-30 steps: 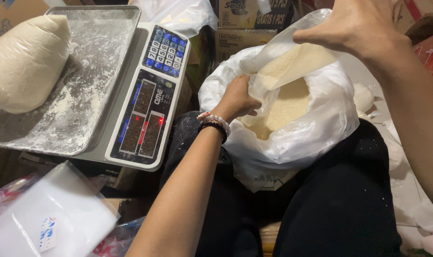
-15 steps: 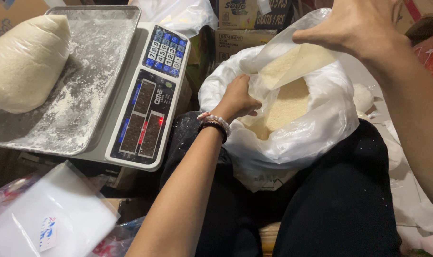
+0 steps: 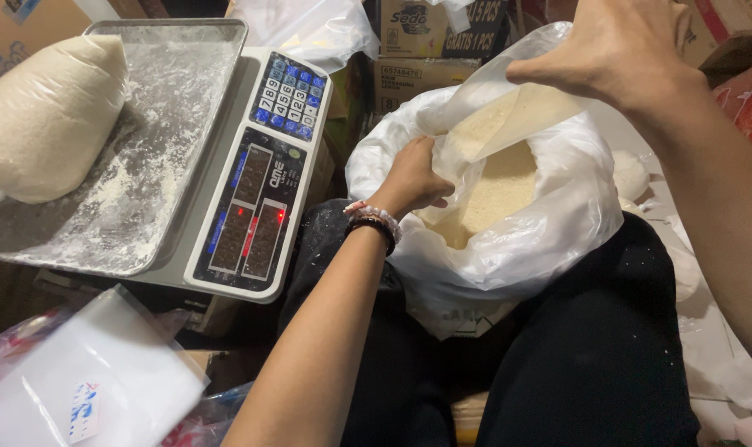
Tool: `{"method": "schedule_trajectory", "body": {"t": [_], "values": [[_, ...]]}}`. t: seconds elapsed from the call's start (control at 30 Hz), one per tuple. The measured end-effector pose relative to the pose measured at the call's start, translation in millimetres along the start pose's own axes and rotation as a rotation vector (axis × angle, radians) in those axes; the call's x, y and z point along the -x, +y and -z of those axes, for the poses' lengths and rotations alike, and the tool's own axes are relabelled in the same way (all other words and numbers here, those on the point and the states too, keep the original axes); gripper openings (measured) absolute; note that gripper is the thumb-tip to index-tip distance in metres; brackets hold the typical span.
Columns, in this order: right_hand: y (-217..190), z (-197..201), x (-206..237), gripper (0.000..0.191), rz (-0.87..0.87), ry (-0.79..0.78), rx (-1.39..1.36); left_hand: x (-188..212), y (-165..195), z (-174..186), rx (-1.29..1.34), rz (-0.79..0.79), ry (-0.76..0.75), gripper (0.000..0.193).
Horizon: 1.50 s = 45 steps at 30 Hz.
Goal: The person scoops white grains from a large sack into a small plastic bag using a scoop, then places the bag on a digital scale to check the weight. The person adjusts the contents by adding or removing grains until the desired weight is reached.
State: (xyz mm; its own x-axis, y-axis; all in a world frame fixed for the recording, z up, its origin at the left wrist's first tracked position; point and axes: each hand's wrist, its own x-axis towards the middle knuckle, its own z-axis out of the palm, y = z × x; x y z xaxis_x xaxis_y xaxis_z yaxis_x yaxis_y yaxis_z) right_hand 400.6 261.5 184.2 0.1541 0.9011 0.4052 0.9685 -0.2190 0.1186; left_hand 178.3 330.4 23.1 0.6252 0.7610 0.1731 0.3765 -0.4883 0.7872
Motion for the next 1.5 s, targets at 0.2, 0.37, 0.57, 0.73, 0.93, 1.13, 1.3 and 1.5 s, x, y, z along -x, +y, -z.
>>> {"method": "schedule_trajectory", "body": {"t": [0.2, 0.37, 0.57, 0.73, 0.93, 1.13, 1.3, 1.5], "values": [[-1, 1, -1, 0.084, -0.043, -0.005, -0.08, 3, 8, 4, 0.058, 0.062, -0.034, 0.077], [-2, 1, -1, 0.083, -0.007, 0.0, 0.022, 6, 14, 8, 0.117, 0.084, -0.055, 0.081], [-3, 1, 0, 0.083, -0.041, -0.048, 0.003, 7, 21, 12, 0.121, 0.098, -0.07, 0.08], [-4, 1, 0, 0.084, 0.05, 0.041, 0.058, 8, 22, 14, 0.165, 0.123, -0.071, 0.076], [-8, 3, 0, 0.086, -0.022, -0.038, 0.041, 6, 20, 13, 0.172, 0.128, -0.069, 0.075], [-14, 9, 1, 0.086, -0.075, -0.079, -0.084, 5, 17, 13, 0.115, 0.097, -0.058, 0.074], [-16, 9, 0, 0.089, -0.033, -0.069, -0.057, 7, 20, 15, 0.093, 0.084, -0.054, 0.075], [-20, 10, -1, 0.088, -0.085, -0.077, 0.017, 4, 17, 13, 0.137, 0.128, -0.066, 0.076]]}}
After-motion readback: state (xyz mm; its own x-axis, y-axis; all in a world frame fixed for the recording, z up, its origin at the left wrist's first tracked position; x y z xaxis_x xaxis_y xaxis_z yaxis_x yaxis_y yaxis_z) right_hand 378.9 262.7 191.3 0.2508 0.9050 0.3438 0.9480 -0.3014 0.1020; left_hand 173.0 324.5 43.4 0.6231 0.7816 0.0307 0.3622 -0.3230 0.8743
